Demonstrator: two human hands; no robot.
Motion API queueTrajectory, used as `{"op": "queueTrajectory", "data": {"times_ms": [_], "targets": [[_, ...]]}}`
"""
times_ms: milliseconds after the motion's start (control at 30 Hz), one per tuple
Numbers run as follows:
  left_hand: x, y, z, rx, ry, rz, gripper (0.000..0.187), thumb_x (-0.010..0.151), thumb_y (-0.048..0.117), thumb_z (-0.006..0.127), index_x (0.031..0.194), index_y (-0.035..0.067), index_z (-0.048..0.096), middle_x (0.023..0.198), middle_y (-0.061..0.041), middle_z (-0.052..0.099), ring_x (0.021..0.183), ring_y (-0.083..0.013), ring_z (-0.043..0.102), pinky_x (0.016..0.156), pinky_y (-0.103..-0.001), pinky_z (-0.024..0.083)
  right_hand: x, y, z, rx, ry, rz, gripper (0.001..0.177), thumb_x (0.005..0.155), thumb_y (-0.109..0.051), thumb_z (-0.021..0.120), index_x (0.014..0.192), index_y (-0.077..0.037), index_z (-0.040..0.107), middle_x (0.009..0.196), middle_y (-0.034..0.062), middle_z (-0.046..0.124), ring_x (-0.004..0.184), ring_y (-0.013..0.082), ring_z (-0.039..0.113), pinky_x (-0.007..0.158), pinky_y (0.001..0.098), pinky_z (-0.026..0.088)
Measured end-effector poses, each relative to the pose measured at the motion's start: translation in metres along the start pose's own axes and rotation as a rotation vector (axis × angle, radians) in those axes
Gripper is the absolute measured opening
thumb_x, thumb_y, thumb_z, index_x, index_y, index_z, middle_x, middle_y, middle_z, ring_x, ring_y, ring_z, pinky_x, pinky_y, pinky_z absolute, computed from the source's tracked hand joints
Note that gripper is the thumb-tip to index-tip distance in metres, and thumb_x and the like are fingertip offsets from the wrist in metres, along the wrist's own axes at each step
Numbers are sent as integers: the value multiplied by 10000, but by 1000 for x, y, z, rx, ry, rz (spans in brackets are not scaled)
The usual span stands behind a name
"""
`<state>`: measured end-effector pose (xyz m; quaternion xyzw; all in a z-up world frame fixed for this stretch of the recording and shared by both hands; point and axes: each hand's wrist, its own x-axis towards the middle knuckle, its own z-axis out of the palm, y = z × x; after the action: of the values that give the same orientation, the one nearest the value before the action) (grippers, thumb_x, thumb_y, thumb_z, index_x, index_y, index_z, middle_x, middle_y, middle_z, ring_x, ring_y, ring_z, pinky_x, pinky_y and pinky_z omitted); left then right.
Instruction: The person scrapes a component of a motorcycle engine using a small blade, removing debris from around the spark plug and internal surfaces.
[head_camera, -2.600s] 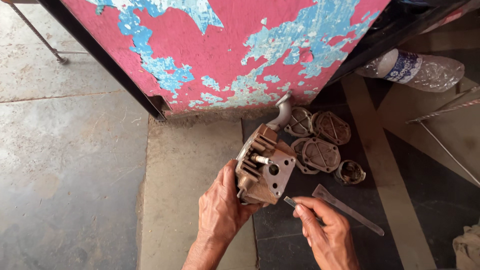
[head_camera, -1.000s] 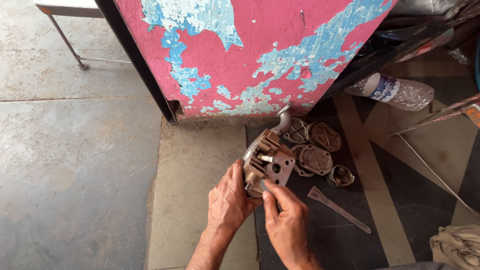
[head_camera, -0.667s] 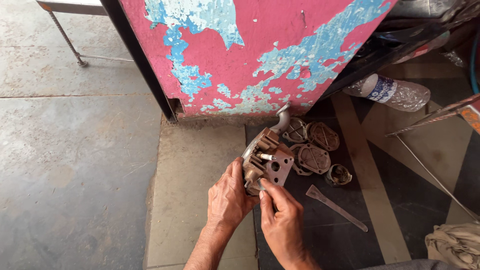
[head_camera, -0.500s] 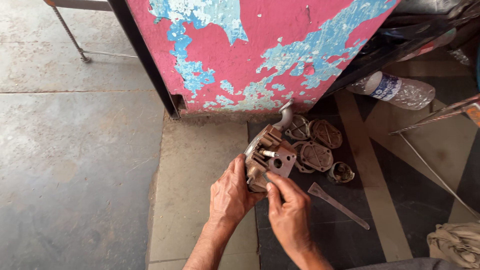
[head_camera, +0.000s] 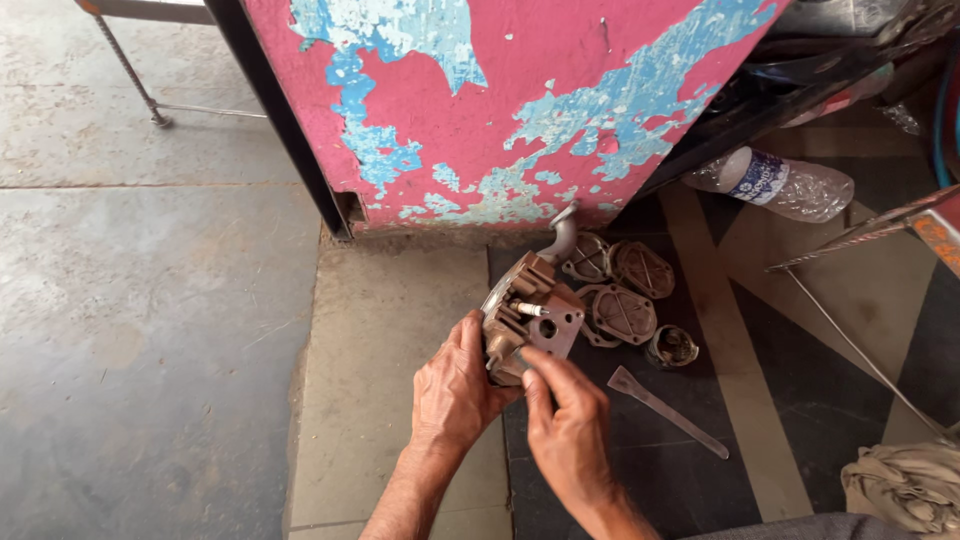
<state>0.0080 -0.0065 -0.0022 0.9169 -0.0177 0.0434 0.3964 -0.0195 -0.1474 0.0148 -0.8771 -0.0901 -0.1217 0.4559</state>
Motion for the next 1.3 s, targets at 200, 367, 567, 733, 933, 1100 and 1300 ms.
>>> {"op": "queueTrajectory", "data": {"times_ms": [200,367,567,733,933,1100,1300], "targets": [[-1,1,-2,27,-13,-4,950,611,284,931,1378,44,424,1247,-146,639,1080,-361,674,786,-484,578,-7,-8,4,28,48,24,249,941,-36,631,1168,27,712,1041,151,779,916,233,789,722,314,648],[-3,1,-2,17,17,6,948,611,293,942,1368,34,433,1248,-160,640,1070,-378,672,793,-492,572,-4,-7,2,-25,-5,146,249,942,-39,631,1171,-3,721,1053,140,782,914,218,781,718,287,658],[-1,2,-2,8,-4,-4,964,606,295,938,1377,32,423,1230,-151,639,1057,-371,679,784,-481,580,1,-13,-5,-30,-58,301,268,978,-62,636,1228,-21,723,1039,151,810,871,258,787,726,338,624],[0,-1,-1,19,34,55,966,593,253,930,1381,17,424,1229,-158,636,1070,-382,669,779,-484,580,-3,-13,2,12,36,18,253,931,-25,638,1165,30,715,1093,172,778,991,234,773,812,316,637],[-1,-2,0,16,14,14,966,622,295,944,1389,30,420,1247,-149,633,1068,-371,671,783,-488,578,-2,-5,1,16,-11,185,260,947,-74,636,1187,-21,723,1065,138,798,911,215,788,740,307,652],[0,2,-3,28,-26,-8,1005,590,333,967,1374,38,411,1242,-144,642,1085,-349,677,804,-474,584,-9,9,-9,165,-14,312,280,940,-86,620,1194,-42,728,959,90,786,678,120,715,502,236,608],[1,7,-5,9,-55,-54,1046,532,376,996,1350,63,423,1223,-123,654,1102,-338,672,804,-479,575,-10,46,-38,194,-6,330,278,930,-96,645,1190,-35,720,733,96,730,439,57,545,307,221,422]]}}
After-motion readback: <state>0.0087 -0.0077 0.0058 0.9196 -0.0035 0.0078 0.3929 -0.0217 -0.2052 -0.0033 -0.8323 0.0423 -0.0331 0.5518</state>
